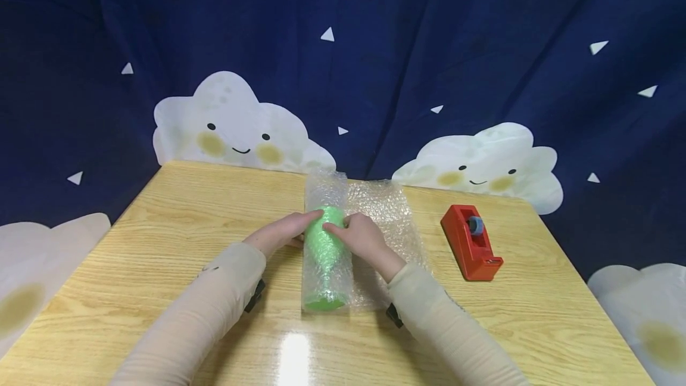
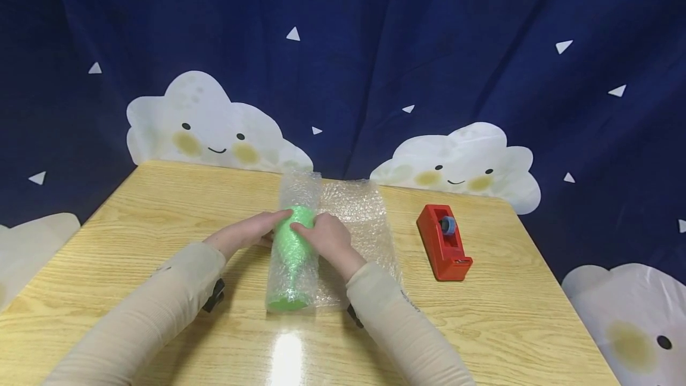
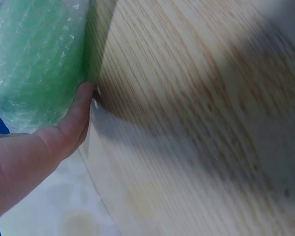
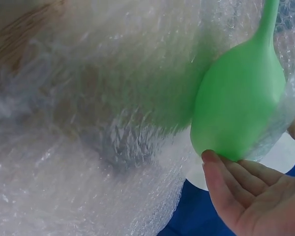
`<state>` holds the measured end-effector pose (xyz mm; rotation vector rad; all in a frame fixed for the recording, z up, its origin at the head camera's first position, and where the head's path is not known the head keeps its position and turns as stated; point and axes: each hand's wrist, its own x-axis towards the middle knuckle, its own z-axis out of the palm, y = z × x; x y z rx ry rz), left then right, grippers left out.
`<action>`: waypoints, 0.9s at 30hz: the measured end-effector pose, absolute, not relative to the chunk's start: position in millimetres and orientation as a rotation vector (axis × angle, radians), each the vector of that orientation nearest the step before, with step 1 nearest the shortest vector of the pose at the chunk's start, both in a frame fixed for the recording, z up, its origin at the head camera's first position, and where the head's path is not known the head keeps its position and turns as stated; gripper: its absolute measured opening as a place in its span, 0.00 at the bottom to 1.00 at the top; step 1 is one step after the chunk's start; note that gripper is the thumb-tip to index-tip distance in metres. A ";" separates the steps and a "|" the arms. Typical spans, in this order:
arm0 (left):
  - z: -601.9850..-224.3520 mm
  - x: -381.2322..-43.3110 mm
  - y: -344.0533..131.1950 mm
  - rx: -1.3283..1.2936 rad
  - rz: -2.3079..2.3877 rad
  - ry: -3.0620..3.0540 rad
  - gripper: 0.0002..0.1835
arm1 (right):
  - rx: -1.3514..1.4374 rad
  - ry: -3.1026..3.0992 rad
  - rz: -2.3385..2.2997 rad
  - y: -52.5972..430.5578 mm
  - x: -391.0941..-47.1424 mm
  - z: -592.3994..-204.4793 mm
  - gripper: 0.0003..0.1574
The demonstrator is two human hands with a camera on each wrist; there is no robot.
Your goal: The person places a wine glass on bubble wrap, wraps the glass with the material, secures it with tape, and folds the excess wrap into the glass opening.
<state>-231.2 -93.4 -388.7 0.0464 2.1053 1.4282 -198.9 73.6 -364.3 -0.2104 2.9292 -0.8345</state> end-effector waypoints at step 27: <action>-391.6 -231.5 -87.2 0.101 1.530 2.011 0.31 | 0.006 2.745 -1.085 89.0 -202.5 -371.4 0.28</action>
